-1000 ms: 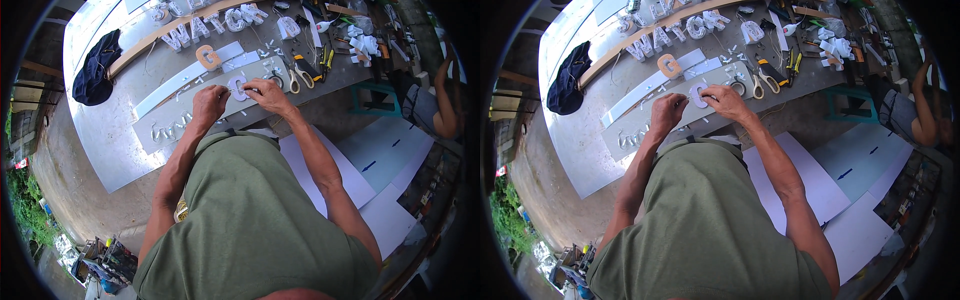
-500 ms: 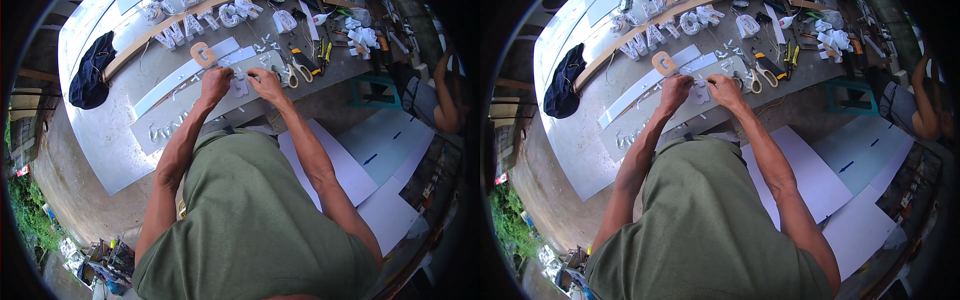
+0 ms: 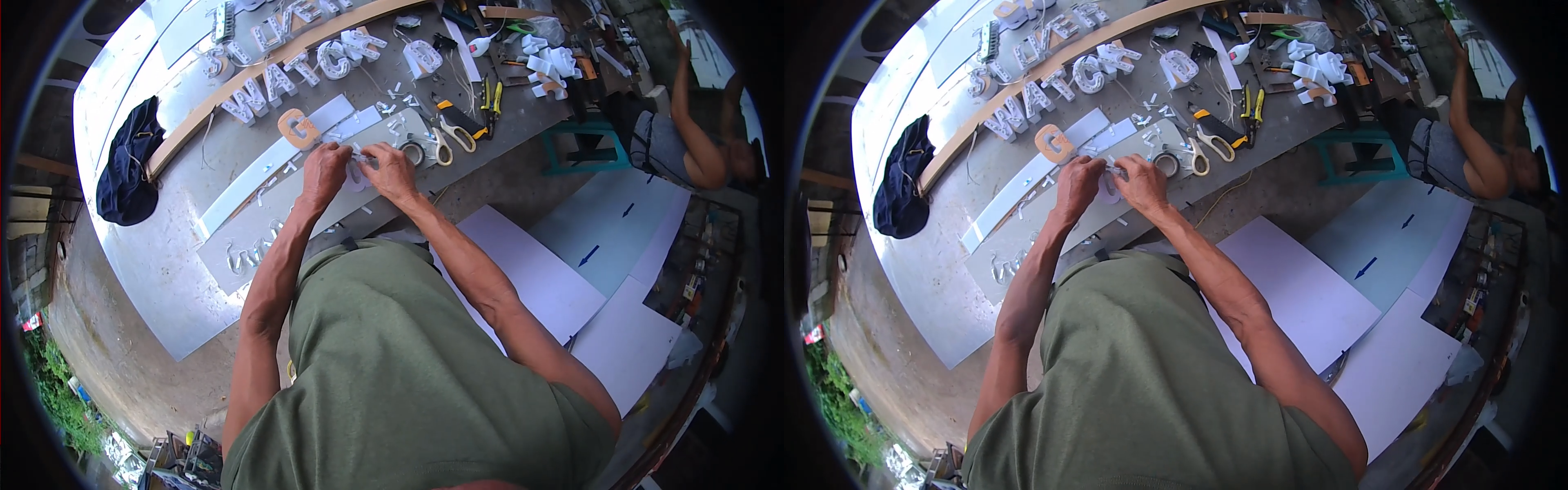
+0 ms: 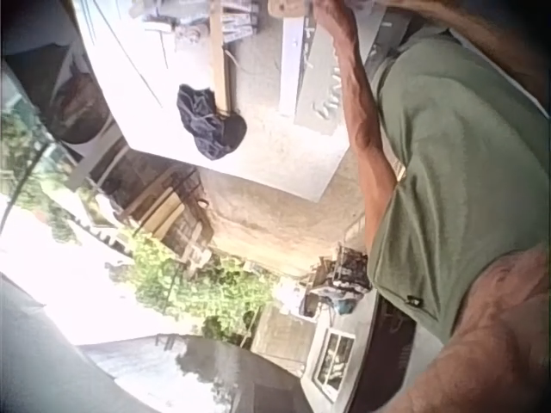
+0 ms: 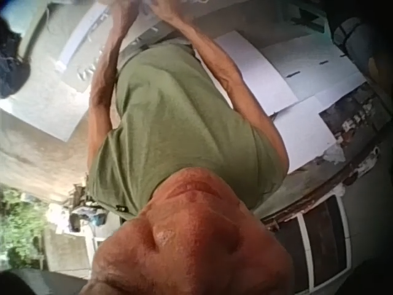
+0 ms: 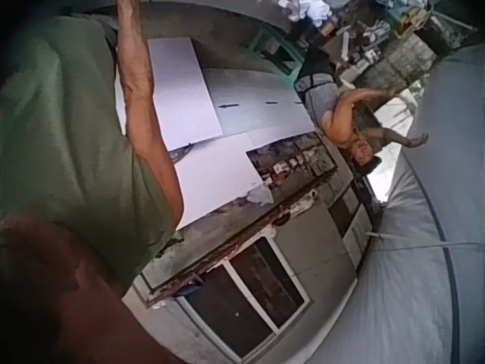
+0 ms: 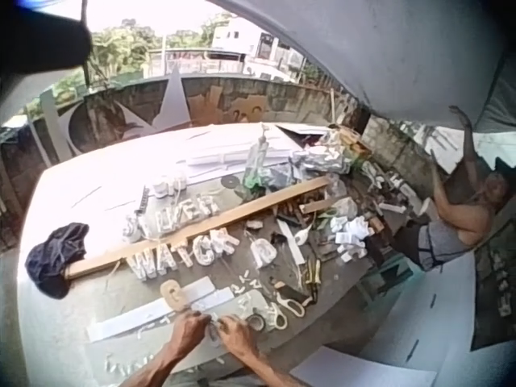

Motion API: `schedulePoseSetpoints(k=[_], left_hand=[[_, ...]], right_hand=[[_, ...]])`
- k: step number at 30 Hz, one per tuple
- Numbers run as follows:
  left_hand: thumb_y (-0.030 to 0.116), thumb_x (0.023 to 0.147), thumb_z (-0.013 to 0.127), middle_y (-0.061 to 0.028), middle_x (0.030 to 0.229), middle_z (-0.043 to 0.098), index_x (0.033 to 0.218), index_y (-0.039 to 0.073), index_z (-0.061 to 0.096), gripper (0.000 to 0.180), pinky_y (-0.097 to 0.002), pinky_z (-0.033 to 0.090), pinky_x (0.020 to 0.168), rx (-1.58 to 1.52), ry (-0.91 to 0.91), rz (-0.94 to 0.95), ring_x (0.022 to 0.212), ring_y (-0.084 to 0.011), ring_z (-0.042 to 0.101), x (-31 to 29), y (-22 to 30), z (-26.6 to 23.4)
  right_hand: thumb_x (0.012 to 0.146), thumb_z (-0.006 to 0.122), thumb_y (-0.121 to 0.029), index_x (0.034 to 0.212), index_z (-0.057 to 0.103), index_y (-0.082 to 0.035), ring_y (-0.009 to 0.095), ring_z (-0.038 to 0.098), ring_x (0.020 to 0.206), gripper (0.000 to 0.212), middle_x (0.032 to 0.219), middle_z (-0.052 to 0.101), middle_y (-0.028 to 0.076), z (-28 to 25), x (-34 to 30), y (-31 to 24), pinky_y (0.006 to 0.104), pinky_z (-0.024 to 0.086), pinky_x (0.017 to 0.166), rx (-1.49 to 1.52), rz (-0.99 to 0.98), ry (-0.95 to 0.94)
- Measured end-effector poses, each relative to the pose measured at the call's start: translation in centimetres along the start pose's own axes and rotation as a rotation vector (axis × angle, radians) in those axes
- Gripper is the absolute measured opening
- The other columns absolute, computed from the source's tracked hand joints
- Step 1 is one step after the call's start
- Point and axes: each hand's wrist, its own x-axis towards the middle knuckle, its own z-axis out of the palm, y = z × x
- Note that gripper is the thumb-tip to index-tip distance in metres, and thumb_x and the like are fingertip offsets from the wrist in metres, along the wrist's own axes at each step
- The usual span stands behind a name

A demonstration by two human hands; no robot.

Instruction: Applying adhesive or mounting materials to individual acrylic letters for a sign.

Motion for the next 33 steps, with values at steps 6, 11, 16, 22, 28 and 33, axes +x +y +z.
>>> schedulePoseSetpoints(k=[6, 11, 16, 22, 28, 33], left_hand=[[0.003, 0.083, 0.065, -0.0154, 0.078, 0.064, 0.088, 0.005, 0.071, 0.008, -0.0462, 0.052, 0.067, -0.027, -0.024, -0.017, 0.076, -0.0354, 0.066, -1.5, -0.2, 0.0], [0.003, 0.086, 0.065, -0.0165, 0.080, 0.065, 0.091, 0.004, 0.071, 0.008, -0.0458, 0.052, 0.068, -0.086, 0.014, 0.044, 0.077, -0.0370, 0.066, -1.7, 0.3, -0.2], [0.002, 0.087, 0.064, -0.0168, 0.081, 0.066, 0.091, 0.004, 0.071, 0.008, -0.0460, 0.052, 0.070, -0.055, -0.025, 0.055, 0.077, -0.0376, 0.065, -1.0, 0.2, 0.1], [0.002, 0.085, 0.070, -0.0172, 0.082, 0.067, 0.113, 0.000, 0.069, 0.028, -0.0455, 0.052, 0.071, -0.165, 0.056, -0.043, 0.079, -0.0353, 0.067, -1.3, 0.4, 0.5], [0.002, 0.079, 0.079, -0.0208, 0.102, 0.067, 0.132, -0.001, 0.060, 0.056, -0.0440, 0.055, 0.081, -0.204, 0.059, -0.117, 0.090, -0.0361, 0.068, -4.7, -0.4, 0.2], [0.004, 0.072, 0.084, -0.0183, 0.111, 0.065, 0.136, -0.001, 0.057, 0.069, -0.0398, 0.055, 0.080, -0.291, 0.028, -0.147, 0.088, -0.0299, 0.065, -5.4, 0.8, -0.6]], right_hand=[[0.087, 0.074, -0.019, 0.104, 0.070, -0.011, 0.033, 0.072, 0.084, 0.019, 0.098, 0.071, 0.008, 3.4, -1.6, 0.7, 0.0429, 0.057, 0.070, -0.038, -0.018, 0.134], [0.086, 0.073, -0.019, 0.103, 0.070, -0.011, 0.029, 0.073, 0.076, 0.019, 0.094, 0.070, 0.008, 2.6, -2.3, -0.3, 0.0411, 0.058, 0.064, -0.097, -0.052, 0.171], [0.086, 0.073, -0.019, 0.098, 0.069, -0.010, 0.029, 0.071, 0.072, 0.016, 0.088, 0.067, 0.008, 2.6, -1.7, 0.3, 0.0413, 0.057, 0.061, -0.169, -0.087, 0.159], [0.085, 0.073, -0.018, 0.095, 0.068, -0.008, 0.030, 0.071, 0.071, 0.015, 0.088, 0.066, 0.010, 3.2, -1.3, 0.6, 0.0404, 0.057, 0.060, -0.176, -0.092, 0.211], [0.086, 0.073, -0.017, 0.098, 0.069, -0.008, 0.031, 0.071, 0.075, 0.016, 0.091, 0.068, 0.010, 3.8, -2.0, 0.3, 0.0407, 0.057, 0.062, -0.120, -0.071, 0.194], [0.089, 0.071, -0.020, 0.095, 0.067, -0.009, 0.035, 0.071, 0.075, 0.013, 0.087, 0.068, 0.012, 3.5, -2.0, 0.9, 0.0450, 0.057, 0.065, -0.032, -0.058, 0.203]])
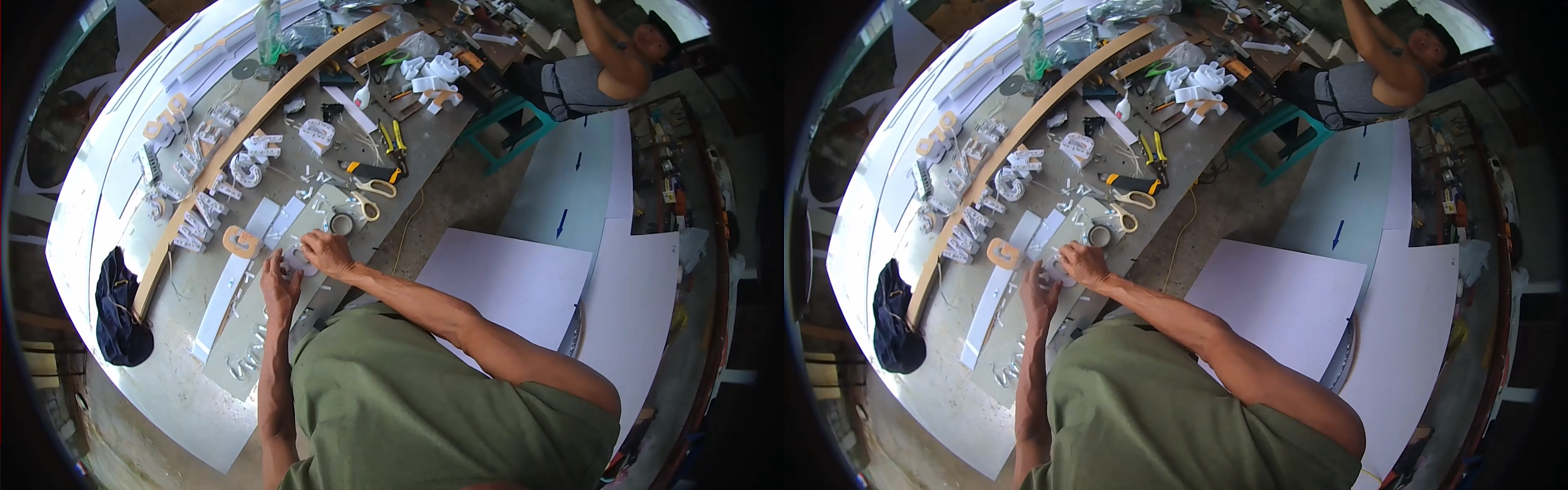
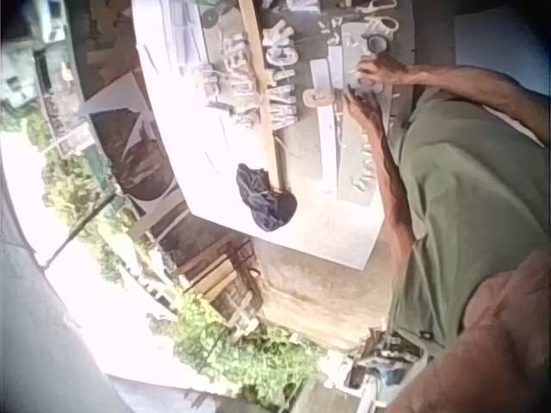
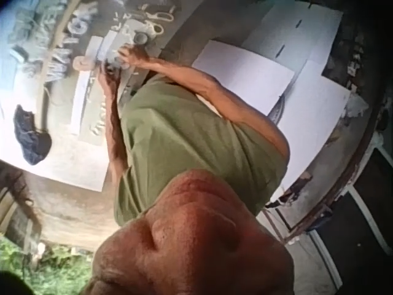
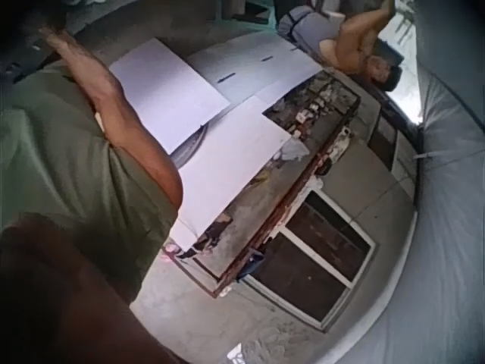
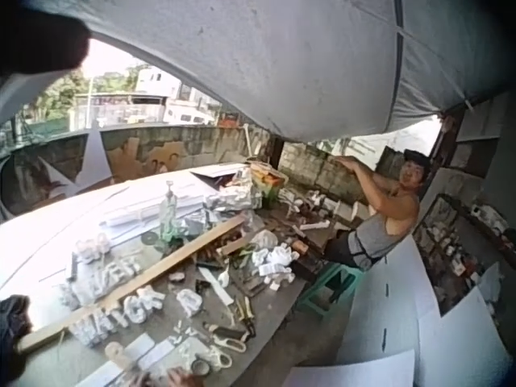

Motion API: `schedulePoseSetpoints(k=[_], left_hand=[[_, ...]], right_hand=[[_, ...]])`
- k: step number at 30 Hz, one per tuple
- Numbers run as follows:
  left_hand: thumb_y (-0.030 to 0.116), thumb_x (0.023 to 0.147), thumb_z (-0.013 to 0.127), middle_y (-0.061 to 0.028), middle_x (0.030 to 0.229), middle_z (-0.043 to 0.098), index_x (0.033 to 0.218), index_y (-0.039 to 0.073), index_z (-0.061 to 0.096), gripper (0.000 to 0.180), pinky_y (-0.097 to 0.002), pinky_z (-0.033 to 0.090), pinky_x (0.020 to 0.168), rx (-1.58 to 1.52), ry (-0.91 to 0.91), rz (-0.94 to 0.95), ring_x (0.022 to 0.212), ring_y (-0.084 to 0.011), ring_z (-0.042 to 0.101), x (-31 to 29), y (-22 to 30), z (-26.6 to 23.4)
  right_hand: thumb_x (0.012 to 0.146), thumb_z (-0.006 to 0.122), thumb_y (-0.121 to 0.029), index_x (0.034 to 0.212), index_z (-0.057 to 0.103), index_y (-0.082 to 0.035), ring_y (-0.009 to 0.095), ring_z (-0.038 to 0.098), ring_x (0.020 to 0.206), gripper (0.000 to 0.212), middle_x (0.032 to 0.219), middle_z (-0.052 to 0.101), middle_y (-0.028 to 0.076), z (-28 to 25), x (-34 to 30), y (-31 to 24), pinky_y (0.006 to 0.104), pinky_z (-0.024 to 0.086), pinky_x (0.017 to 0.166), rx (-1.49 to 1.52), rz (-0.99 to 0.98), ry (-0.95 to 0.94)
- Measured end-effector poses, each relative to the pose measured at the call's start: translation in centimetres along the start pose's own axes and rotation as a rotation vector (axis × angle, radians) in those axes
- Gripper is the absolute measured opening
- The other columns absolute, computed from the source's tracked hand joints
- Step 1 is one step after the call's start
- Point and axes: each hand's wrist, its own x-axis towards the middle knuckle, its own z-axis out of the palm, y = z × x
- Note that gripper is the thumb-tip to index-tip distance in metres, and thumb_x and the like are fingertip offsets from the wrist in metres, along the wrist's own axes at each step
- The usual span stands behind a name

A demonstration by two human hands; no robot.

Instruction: Applying adhesive or mounting materials to individual acrylic letters for a sign.

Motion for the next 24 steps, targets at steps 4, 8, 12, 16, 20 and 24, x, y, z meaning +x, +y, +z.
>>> schedulePoseSetpoints(k=[4, 8, 12, 16, 20, 24], left_hand=[[0.004, 0.073, 0.083, -0.0186, 0.117, 0.061, 0.138, 0.001, 0.055, 0.070, -0.0400, 0.056, 0.078, -0.018, -0.028, -0.096, 0.087, -0.0306, 0.066, 0.5, 0.0, 0.7], [0.007, 0.072, 0.083, -0.0192, 0.112, 0.061, 0.135, 0.002, 0.057, 0.068, -0.0434, 0.052, 0.090, 0.028, -0.020, -0.111, 0.101, -0.0373, 0.062, 0.5, -0.1, 1.0], [0.009, 0.073, 0.083, -0.0193, 0.111, 0.062, 0.132, 0.002, 0.059, 0.063, -0.0431, 0.051, 0.092, 0.108, 0.029, -0.058, 0.105, -0.0371, 0.061, 1.0, 0.1, 0.8], [0.011, 0.078, 0.081, -0.0184, 0.113, 0.064, 0.127, 0.003, 0.064, 0.053, -0.0431, 0.050, 0.094, 0.111, 0.056, 0.005, 0.107, -0.0365, 0.061, 0.9, 0.2, 0.9], [0.011, 0.085, 0.077, -0.0158, 0.110, 0.068, 0.121, 0.005, 0.069, 0.038, -0.0423, 0.052, 0.091, 0.115, 0.055, 0.024, 0.104, -0.0351, 0.064, 2.1, -0.2, 1.1], [0.010, 0.086, 0.074, -0.0136, 0.104, 0.069, 0.115, 0.006, 0.073, 0.029, -0.0419, 0.054, 0.087, 0.117, 0.043, 0.001, 0.100, -0.0333, 0.067, 3.3, -1.0, 1.6]], right_hand=[[0.085, 0.074, -0.016, 0.093, 0.068, -0.011, 0.034, 0.070, 0.078, 0.010, 0.085, 0.070, 0.010, -1.3, 0.8, 0.0, 0.0436, 0.056, 0.066, 0.048, 0.057, -0.009], [0.085, 0.074, -0.016, 0.090, 0.067, -0.011, 0.033, 0.070, 0.077, 0.010, 0.086, 0.069, 0.008, -1.1, 0.8, 0.2, 0.0442, 0.055, 0.067, 0.066, 0.077, -0.052], [0.085, 0.075, -0.017, 0.093, 0.069, -0.011, 0.033, 0.070, 0.079, 0.011, 0.090, 0.069, 0.008, -0.4, 1.1, 0.5, 0.0435, 0.055, 0.068, 0.068, 0.057, -0.047], [0.084, 0.077, -0.015, 0.094, 0.070, -0.011, 0.032, 0.070, 0.078, 0.013, 0.089, 0.068, 0.007, -0.4, 0.4, 0.3, 0.0434, 0.055, 0.068, 0.082, 0.072, -0.032], [0.084, 0.077, -0.014, 0.094, 0.070, -0.011, 0.033, 0.070, 0.078, 0.012, 0.090, 0.068, 0.008, -0.4, 0.5, 0.3, 0.0433, 0.055, 0.068, 0.055, 0.060, -0.026], [0.085, 0.076, -0.014, 0.094, 0.070, -0.011, 0.033, 0.070, 0.079, 0.012, 0.090, 0.068, 0.008, -0.3, 0.8, 0.4, 0.0436, 0.055, 0.068, 0.019, 0.049, -0.031]])
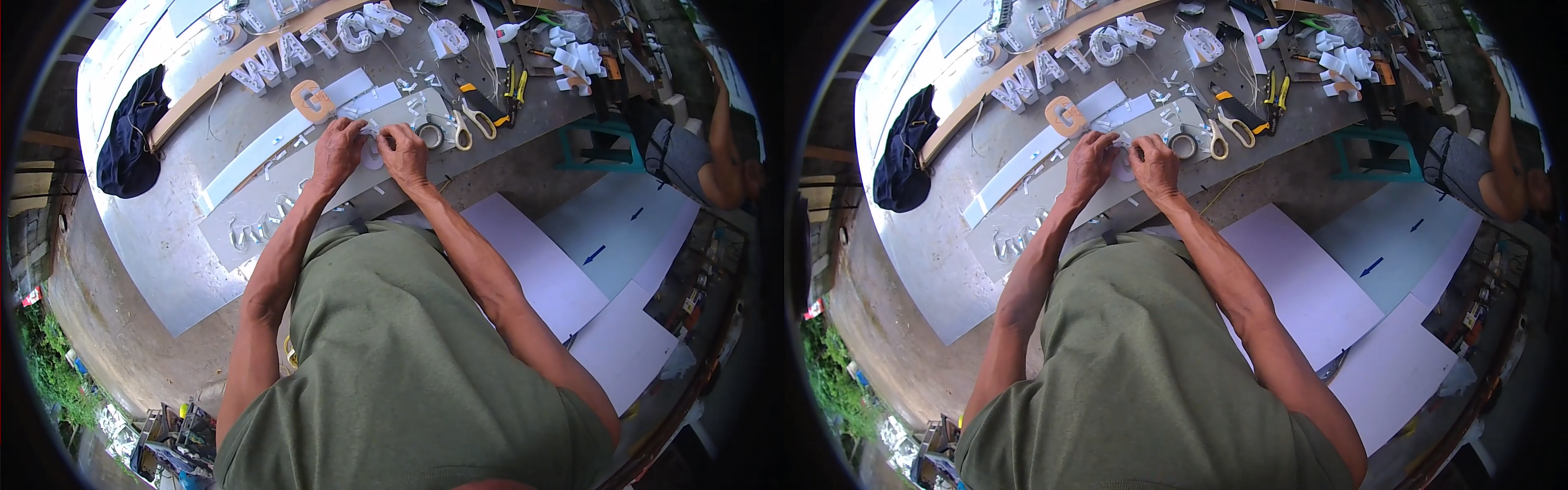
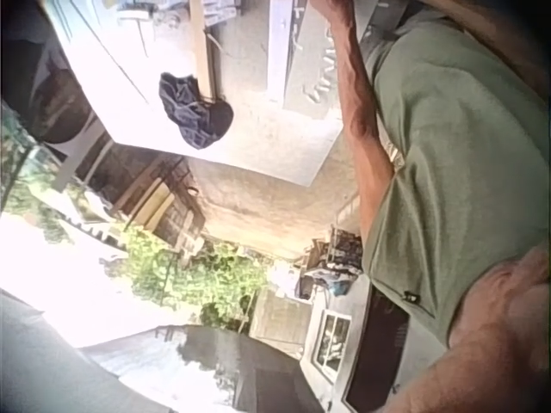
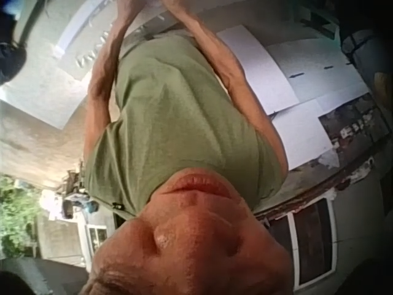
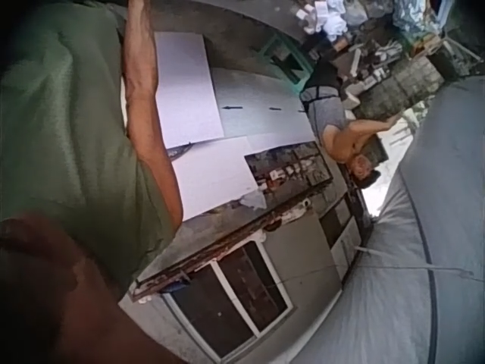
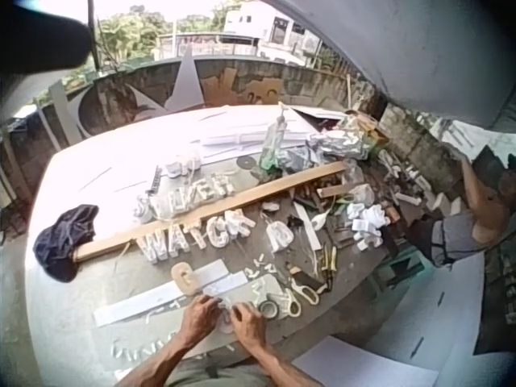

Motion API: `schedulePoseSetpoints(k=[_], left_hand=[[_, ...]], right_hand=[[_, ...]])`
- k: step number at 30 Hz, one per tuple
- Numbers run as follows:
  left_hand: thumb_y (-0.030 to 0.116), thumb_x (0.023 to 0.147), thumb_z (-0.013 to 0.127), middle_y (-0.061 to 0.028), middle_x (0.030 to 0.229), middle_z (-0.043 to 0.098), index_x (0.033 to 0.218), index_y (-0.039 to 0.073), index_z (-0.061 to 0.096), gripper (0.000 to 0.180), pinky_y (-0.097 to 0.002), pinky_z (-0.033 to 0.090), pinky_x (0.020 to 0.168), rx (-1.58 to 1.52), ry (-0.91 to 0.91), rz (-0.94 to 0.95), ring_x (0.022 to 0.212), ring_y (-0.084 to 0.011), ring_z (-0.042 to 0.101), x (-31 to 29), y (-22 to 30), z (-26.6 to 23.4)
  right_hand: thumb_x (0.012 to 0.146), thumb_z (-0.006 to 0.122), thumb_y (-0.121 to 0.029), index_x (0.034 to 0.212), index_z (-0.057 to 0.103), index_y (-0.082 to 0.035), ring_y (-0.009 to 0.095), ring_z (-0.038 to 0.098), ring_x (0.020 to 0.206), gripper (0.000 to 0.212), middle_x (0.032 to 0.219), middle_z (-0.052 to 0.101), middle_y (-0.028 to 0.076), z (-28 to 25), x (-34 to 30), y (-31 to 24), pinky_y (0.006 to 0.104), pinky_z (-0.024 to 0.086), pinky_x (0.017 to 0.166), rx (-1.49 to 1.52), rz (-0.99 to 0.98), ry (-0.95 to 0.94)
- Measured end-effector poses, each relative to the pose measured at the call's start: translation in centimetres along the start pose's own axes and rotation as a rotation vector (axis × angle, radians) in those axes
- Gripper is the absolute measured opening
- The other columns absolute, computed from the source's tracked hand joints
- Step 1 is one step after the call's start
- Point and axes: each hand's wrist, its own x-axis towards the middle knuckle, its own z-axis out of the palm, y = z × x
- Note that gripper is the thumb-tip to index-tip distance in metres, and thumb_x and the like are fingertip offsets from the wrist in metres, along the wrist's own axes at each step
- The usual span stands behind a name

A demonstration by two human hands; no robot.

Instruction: Applying adhesive or mounting materials to individual acrylic letters for a sign.

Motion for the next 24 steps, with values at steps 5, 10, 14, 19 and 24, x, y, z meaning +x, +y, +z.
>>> schedulePoseSetpoints(k=[5, 10, 14, 19, 24], left_hand=[[0.010, 0.084, 0.074, -0.0098, 0.094, 0.069, 0.105, 0.010, 0.077, 0.021, -0.0419, 0.054, 0.082, 0.034, 0.001, 0.045, 0.093, -0.0315, 0.067, 0.6, -0.5, 0.2], [0.012, 0.083, 0.075, -0.0084, 0.094, 0.070, 0.104, 0.012, 0.077, 0.021, -0.0410, 0.055, 0.080, 0.048, -0.014, 0.069, 0.092, -0.0302, 0.068, 1.0, -0.3, -0.1], [0.014, 0.082, 0.077, -0.0081, 0.093, 0.070, 0.105, 0.011, 0.077, 0.023, -0.0401, 0.054, 0.079, 0.046, -0.026, 0.073, 0.093, -0.0299, 0.068, 1.1, -0.5, -0.1], [0.017, 0.082, 0.077, -0.0099, 0.093, 0.069, 0.107, 0.009, 0.075, 0.026, -0.0414, 0.054, 0.080, 0.018, -0.041, 0.008, 0.092, -0.0315, 0.067, 0.1, -0.1, -0.5], [0.017, 0.082, 0.077, -0.0118, 0.093, 0.067, 0.108, 0.007, 0.074, 0.027, -0.0429, 0.053, 0.080, 0.065, -0.047, -0.116, 0.093, -0.0327, 0.067, -0.7, 0.4, -0.4]], right_hand=[[0.085, 0.075, -0.013, 0.095, 0.070, -0.011, 0.033, 0.070, 0.079, 0.011, 0.090, 0.067, 0.009, 0.0, 0.1, -0.1, 0.0440, 0.055, 0.068, 0.031, 0.009, -0.018], [0.085, 0.075, -0.011, 0.094, 0.069, -0.010, 0.034, 0.069, 0.079, 0.011, 0.090, 0.065, 0.010, 0.0, 0.0, -0.2, 0.0433, 0.055, 0.068, 0.057, 0.007, 0.000], [0.084, 0.075, -0.009, 0.094, 0.068, -0.009, 0.033, 0.068, 0.079, 0.012, 0.092, 0.063, 0.010, 0.1, -0.2, -0.1, 0.0429, 0.055, 0.068, 0.076, -0.024, 0.035], [0.083, 0.075, -0.009, 0.094, 0.068, -0.008, 0.033, 0.068, 0.080, 0.013, 0.092, 0.064, 0.010, 0.0, -0.4, 0.0, 0.0423, 0.055, 0.069, 0.094, 0.030, 0.016], [0.083, 0.076, -0.009, 0.093, 0.068, -0.008, 0.032, 0.069, 0.083, 0.013, 0.092, 0.064, 0.009, 0.0, -0.6, -1.0, 0.0420, 0.055, 0.070, 0.036, 0.027, 0.013]])
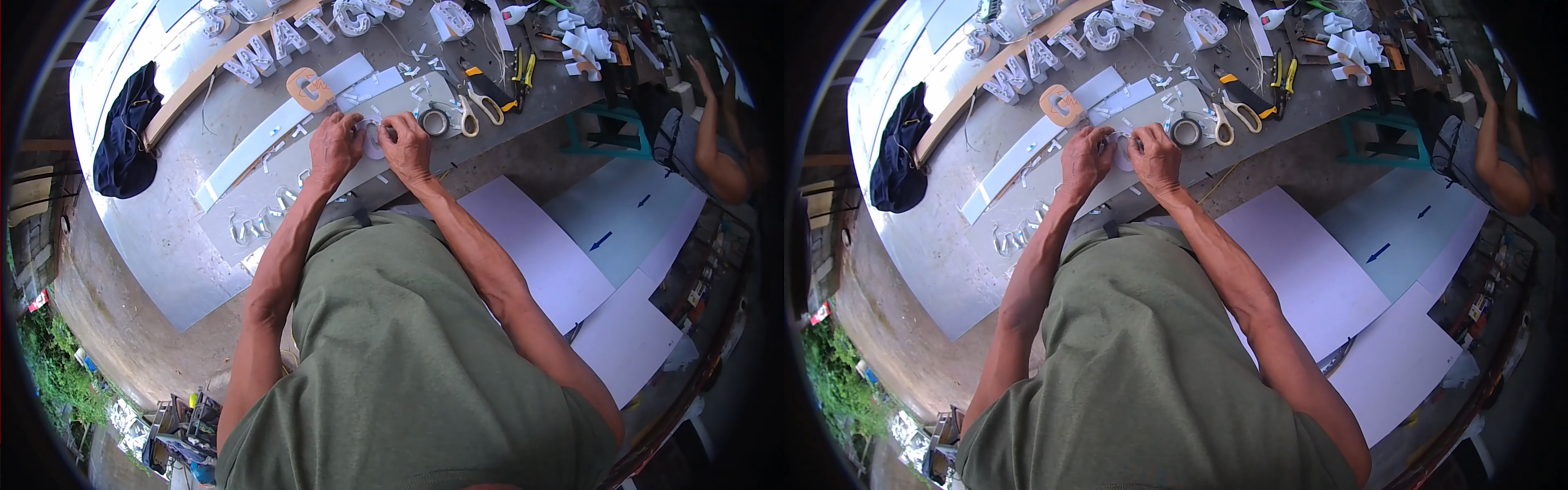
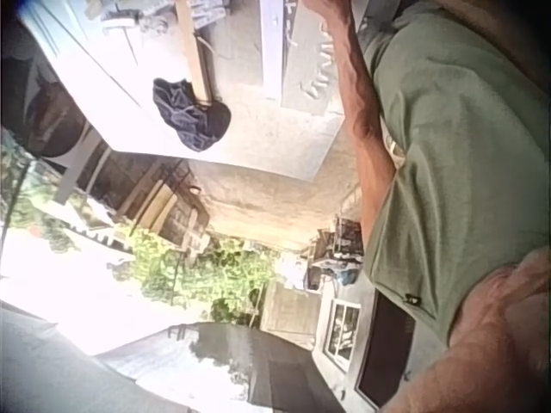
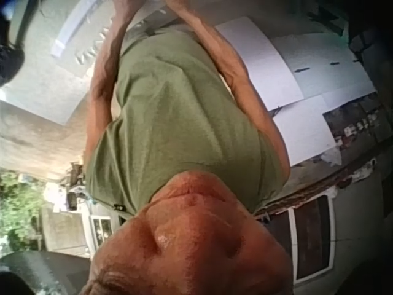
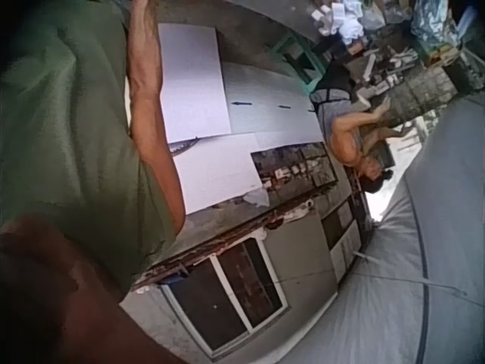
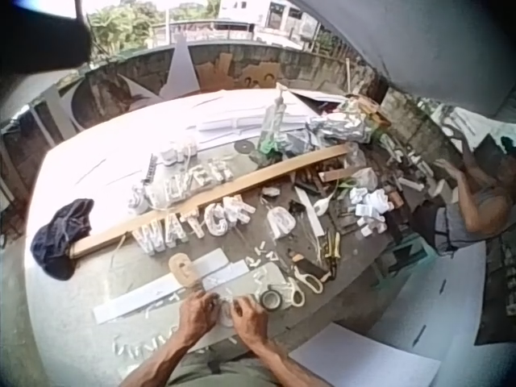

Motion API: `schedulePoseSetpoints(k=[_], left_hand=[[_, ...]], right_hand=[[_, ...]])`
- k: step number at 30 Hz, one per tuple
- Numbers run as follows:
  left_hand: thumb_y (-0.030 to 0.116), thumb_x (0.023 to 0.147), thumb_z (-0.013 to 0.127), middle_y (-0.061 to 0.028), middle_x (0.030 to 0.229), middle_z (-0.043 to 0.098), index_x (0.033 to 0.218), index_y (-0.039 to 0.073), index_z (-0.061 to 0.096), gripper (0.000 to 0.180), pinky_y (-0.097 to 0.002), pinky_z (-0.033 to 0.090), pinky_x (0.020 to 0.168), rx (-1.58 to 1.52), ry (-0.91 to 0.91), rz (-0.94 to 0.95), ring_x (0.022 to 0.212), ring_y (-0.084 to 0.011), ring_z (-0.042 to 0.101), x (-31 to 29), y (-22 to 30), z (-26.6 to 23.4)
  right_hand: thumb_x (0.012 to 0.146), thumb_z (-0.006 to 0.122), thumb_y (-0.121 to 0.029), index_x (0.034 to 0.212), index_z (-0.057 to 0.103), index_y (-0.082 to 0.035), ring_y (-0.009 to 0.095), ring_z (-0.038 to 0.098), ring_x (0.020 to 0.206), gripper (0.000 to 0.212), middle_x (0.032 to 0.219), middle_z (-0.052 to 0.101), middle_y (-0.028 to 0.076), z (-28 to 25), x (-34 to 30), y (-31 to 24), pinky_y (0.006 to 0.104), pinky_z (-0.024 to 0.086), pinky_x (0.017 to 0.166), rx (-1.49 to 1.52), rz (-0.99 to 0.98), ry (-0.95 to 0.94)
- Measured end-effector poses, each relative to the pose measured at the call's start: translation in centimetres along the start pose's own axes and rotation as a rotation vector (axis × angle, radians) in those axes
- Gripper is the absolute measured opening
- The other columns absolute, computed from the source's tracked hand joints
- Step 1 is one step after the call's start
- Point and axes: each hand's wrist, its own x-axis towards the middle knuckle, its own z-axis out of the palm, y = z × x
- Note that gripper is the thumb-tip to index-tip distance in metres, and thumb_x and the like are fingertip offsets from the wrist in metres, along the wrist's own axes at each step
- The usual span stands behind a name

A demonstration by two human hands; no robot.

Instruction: Applying adhesive or mounting materials to individual acrylic letters for a sign.

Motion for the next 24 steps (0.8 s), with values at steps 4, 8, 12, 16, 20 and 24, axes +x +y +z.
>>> schedulePoseSetpoints(k=[4, 8, 12, 16, 20, 24], left_hand=[[0.022, 0.082, 0.078, -0.0119, 0.095, 0.068, 0.109, 0.007, 0.074, 0.031, -0.0426, 0.053, 0.081, 0.033, 0.030, -0.016, 0.092, -0.0329, 0.068, -0.4, 0.8, -0.2], [0.027, 0.082, 0.079, -0.0125, 0.100, 0.069, 0.108, 0.007, 0.073, 0.034, -0.0437, 0.054, 0.081, 0.082, -0.033, -0.106, 0.093, -0.0334, 0.069, -0.1, 1.6, -0.7], [0.030, 0.081, 0.080, -0.0133, 0.101, 0.068, 0.106, 0.006, 0.073, 0.035, -0.0437, 0.054, 0.081, 0.114, -0.055, -0.145, 0.096, -0.0333, 0.068, -0.6, 0.9, -0.8], [0.024, 0.080, 0.082, -0.0125, 0.099, 0.068, 0.110, 0.006, 0.071, 0.037, -0.0432, 0.054, 0.081, 0.114, 0.032, -0.117, 0.094, -0.0324, 0.069, -1.6, 0.4, -0.7], [0.014, 0.079, 0.082, -0.0123, 0.096, 0.068, 0.112, 0.006, 0.069, 0.037, -0.0432, 0.054, 0.081, -0.019, 0.137, 0.058, 0.091, -0.0327, 0.068, -1.2, -0.1, -0.4], [0.011, 0.080, 0.080, -0.0121, 0.096, 0.069, 0.112, 0.007, 0.070, 0.034, -0.0416, 0.055, 0.081, -0.147, 0.073, 0.038, 0.092, -0.0315, 0.069, -1.1, -0.7, -0.3]], right_hand=[[0.083, 0.075, -0.010, 0.092, 0.067, -0.008, 0.032, 0.069, 0.084, 0.012, 0.091, 0.066, 0.009, -0.1, -0.1, 0.0, 0.0423, 0.055, 0.071, -0.064, -0.018, 0.056], [0.086, 0.076, -0.012, 0.093, 0.069, -0.007, 0.026, 0.070, 0.073, 0.011, 0.086, 0.069, 0.008, 0.2, -0.2, 0.4, 0.0384, 0.055, 0.066, -0.024, -0.015, 0.070], [0.085, 0.075, -0.011, 0.093, 0.068, -0.008, 0.031, 0.070, 0.085, 0.011, 0.089, 0.070, 0.009, 0.2, -0.2, 0.1, 0.0422, 0.055, 0.072, 0.065, 0.031, -0.028], [0.084, 0.075, -0.010, 0.094, 0.068, -0.008, 0.031, 0.069, 0.085, 0.012, 0.089, 0.070, 0.009, -0.1, -0.2, -0.3, 0.0418, 0.055, 0.073, 0.090, -0.010, -0.093], [0.084, 0.075, -0.010, 0.094, 0.069, -0.009, 0.031, 0.069, 0.086, 0.012, 0.090, 0.069, 0.008, 0.2, -0.1, -0.2, 0.0422, 0.055, 0.072, 0.026, -0.104, -0.056], [0.084, 0.075, -0.010, 0.094, 0.070, -0.010, 0.030, 0.069, 0.087, 0.012, 0.091, 0.068, 0.008, 0.4, 0.1, -0.3, 0.0423, 0.055, 0.073, 0.004, -0.115, -0.040]])
